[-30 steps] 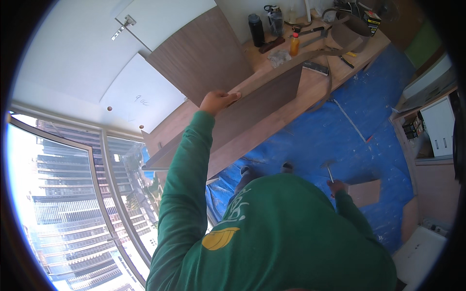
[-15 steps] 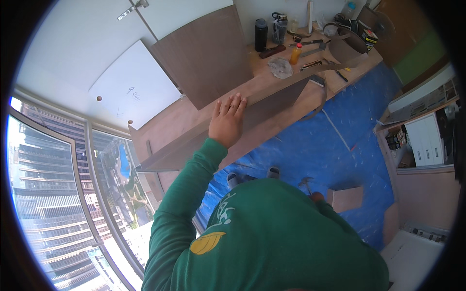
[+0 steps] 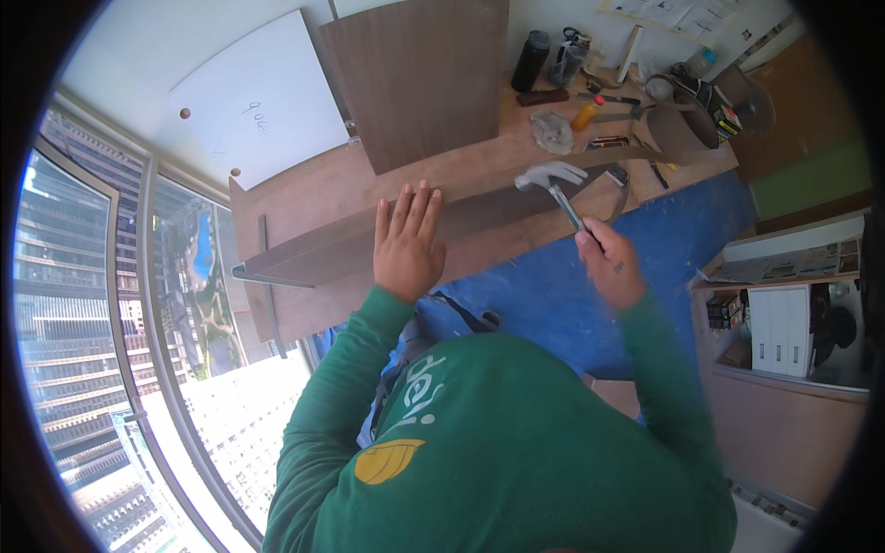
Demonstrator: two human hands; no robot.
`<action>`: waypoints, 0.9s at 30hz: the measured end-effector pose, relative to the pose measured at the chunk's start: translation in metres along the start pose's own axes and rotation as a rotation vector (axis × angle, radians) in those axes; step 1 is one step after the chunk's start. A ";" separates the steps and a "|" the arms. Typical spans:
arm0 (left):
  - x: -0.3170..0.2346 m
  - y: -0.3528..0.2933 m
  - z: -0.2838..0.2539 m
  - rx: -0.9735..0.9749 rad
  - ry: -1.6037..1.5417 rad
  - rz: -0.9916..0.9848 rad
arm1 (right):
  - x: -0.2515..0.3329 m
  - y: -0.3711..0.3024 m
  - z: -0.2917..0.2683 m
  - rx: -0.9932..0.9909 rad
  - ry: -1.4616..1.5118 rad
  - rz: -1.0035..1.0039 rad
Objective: The person applies a thin strip of edge banding to the exposed edge of a white cabinet panel, presses it into place, and uses a hammer to tap it flush along the length. The person then flips the panel and continues to secure the banding on the opposite side.
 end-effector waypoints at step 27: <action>0.001 -0.003 0.013 -0.056 -0.032 -0.055 | 0.026 0.062 0.033 0.142 -0.237 -0.221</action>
Point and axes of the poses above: each hand's wrist, its own y-axis towards the middle knuckle, its own z-axis out of the palm, x = y × z, the point moved 2 cm from there along y, towards the middle knuckle, and after that the axes turned 6 degrees about -z, right-handed, at the moved point
